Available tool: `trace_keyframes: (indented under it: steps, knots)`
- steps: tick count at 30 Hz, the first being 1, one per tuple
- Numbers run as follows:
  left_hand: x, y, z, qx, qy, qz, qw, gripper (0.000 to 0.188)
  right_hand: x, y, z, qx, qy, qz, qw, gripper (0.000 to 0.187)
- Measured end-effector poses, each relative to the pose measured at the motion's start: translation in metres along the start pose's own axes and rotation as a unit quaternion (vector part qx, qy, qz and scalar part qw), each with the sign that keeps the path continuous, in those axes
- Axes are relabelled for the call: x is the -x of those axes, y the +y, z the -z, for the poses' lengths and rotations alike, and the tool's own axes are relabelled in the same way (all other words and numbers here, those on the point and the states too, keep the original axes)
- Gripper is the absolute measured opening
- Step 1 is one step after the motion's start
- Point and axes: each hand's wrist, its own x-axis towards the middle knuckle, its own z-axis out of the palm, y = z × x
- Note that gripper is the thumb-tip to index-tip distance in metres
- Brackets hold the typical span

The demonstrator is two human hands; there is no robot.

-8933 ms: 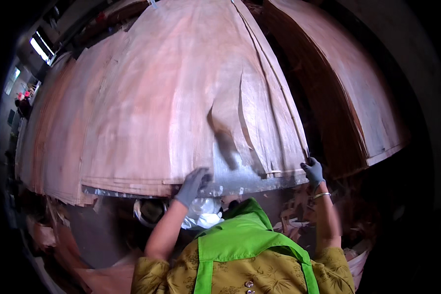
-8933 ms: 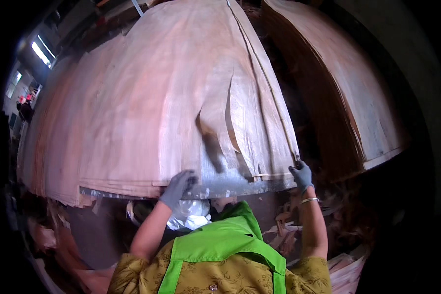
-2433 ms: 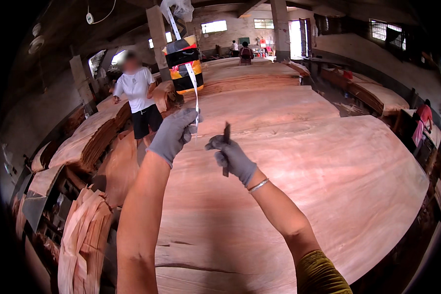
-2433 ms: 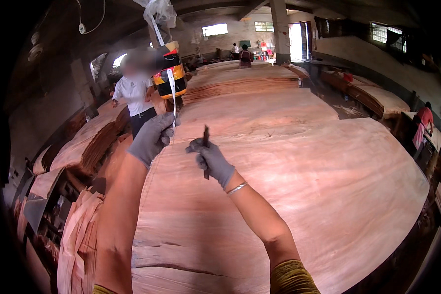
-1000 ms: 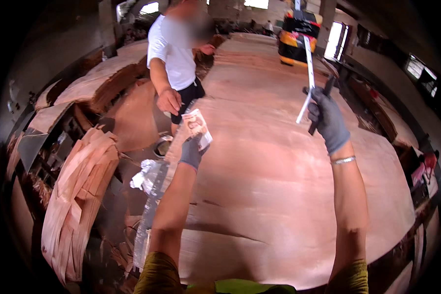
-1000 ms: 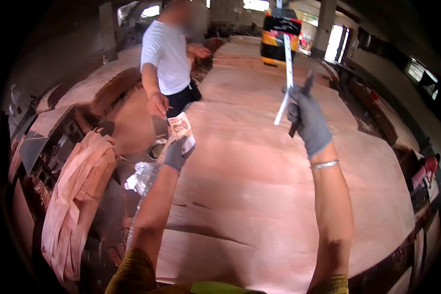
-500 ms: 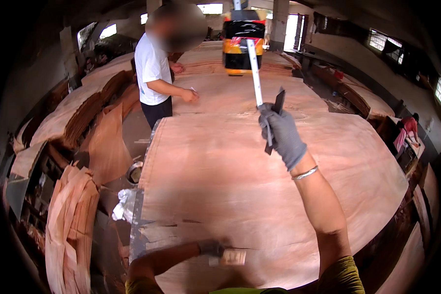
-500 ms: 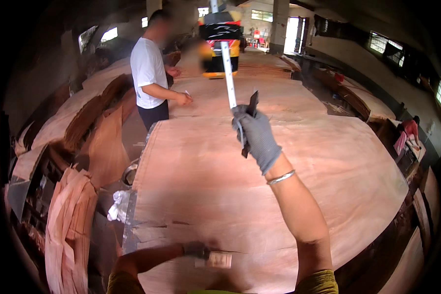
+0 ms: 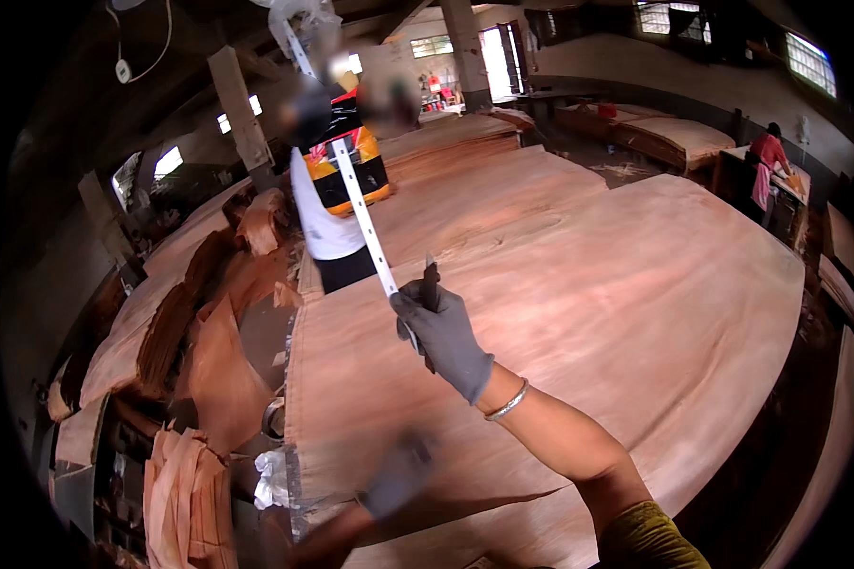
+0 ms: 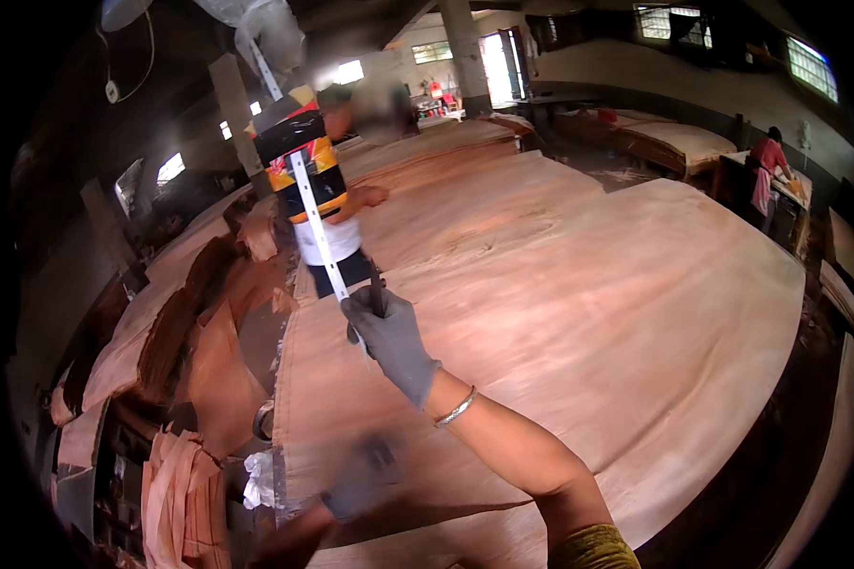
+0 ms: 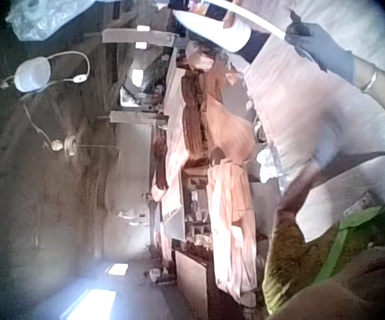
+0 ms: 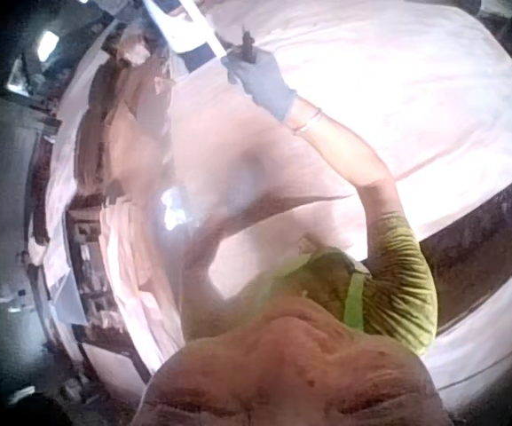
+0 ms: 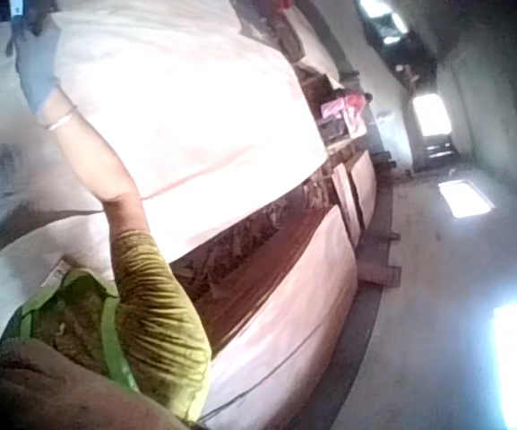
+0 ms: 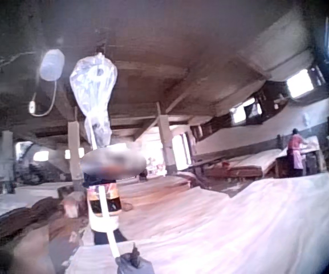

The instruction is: The person flips, inspects, and sorts large thin wood veneer sheets on a stack, then uses a small tool to cut or trim edges of specific sheets.

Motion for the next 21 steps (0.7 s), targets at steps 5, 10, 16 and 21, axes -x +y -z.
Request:
trace_keyframes:
  steps: [5, 10, 16, 21]
  knots:
    - [-0.102, 0.087, 0.011, 0.107, -0.088, 0.036, 0.99, 0.036, 0.0, 0.009, -0.004, -0.037, -0.006, 0.017, 0.999, 0.017]
    - [-0.132, 0.087, 0.014, 0.143, -0.118, 0.037, 0.982, 0.026, 0.002, 0.006, -0.005, 0.007, 0.001, 0.054, 0.998, 0.019]
    - [-0.135, 0.031, -0.018, -0.148, -0.142, -0.32, 0.925, 0.028, 0.01, 0.031, 0.032, 0.063, -0.005, 0.017, 0.998, 0.023]
    - [-0.114, -0.004, -0.024, -0.359, -0.061, -0.432, 0.825, 0.032, 0.042, 0.04, 0.05, 0.157, -0.014, -0.006, 0.987, 0.027]
